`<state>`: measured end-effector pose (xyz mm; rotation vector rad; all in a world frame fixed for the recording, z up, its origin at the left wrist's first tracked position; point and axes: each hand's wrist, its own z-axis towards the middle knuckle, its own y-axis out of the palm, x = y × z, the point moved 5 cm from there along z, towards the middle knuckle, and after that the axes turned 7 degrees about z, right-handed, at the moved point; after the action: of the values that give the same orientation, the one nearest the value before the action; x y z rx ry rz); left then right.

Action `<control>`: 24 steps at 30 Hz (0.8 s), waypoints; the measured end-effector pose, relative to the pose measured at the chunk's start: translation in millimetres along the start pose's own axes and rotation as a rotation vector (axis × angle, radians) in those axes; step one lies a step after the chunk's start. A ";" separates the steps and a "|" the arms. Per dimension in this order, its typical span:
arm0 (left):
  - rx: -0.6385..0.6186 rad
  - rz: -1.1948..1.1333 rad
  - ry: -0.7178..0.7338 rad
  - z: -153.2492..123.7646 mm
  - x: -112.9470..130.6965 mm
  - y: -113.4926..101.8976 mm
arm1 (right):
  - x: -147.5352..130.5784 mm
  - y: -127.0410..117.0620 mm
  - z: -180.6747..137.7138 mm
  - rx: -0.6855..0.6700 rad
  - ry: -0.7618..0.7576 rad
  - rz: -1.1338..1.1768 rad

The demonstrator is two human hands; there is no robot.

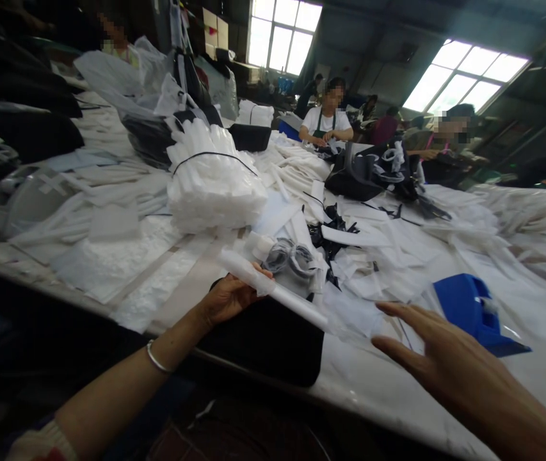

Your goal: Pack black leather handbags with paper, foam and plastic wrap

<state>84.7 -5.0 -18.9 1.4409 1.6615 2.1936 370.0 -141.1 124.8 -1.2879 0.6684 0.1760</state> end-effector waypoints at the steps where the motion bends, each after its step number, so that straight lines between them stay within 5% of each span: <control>1: 0.001 0.006 0.003 -0.2 -0.4 -0.3 | -27.4 19.2 -0.9 -0.059 -0.124 -0.047; 4: -0.015 0.025 0.022 -2.1 -0.1 0.5 | -96.9 86.6 -7.0 -0.191 -0.404 -0.123; 7: -0.030 0.062 0.037 -4.1 1.0 2.9 | -117.6 133.8 -2.1 -0.355 -0.428 -0.087; 11: -0.033 0.127 0.037 -5.5 0.5 6.9 | -78.6 115.0 21.3 -0.411 -0.172 0.194; 16: -0.069 0.321 0.131 -12.2 2.5 14.1 | -1.7 55.3 21.6 0.050 0.341 0.755; 18: -0.103 0.522 0.174 -17.4 2.9 18.4 | 10.0 61.7 5.7 0.112 0.442 0.915; 24: -0.344 1.164 0.404 -28.2 -3.0 38.4 | -10.5 124.6 -31.6 -0.177 0.502 1.167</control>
<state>85.4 -43.7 8.8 2.2677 0.2887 3.2275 290.6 -131.1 23.6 -0.9601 1.8251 0.8903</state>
